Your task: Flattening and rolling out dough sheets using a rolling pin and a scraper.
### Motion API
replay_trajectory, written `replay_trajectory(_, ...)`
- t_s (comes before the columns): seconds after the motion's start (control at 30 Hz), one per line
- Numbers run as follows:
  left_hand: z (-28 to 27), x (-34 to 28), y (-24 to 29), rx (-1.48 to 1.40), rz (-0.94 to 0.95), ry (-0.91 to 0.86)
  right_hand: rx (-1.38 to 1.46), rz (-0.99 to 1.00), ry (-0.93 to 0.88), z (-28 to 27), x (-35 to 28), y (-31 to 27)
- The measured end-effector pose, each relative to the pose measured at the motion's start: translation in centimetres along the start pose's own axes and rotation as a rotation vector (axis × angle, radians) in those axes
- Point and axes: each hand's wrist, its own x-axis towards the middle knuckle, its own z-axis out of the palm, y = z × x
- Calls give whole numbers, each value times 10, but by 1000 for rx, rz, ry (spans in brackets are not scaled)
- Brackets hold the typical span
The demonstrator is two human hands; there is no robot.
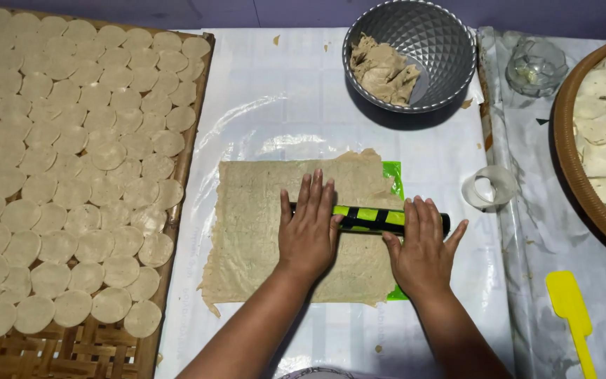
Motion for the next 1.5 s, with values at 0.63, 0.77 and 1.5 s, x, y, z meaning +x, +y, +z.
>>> replay_trajectory(0.63, 0, 140, -21, -25, -83, -332, 39, 176, -304, -2, 150, 11)
replay_trajectory(0.77, 0, 79, -23, 0, 10, -111, 19, 71, -109, -4, 81, -2)
replay_trajectory(1.5, 15, 195, -56, -228, -224, -389, 76, -31, -658, -30, 205, 9)
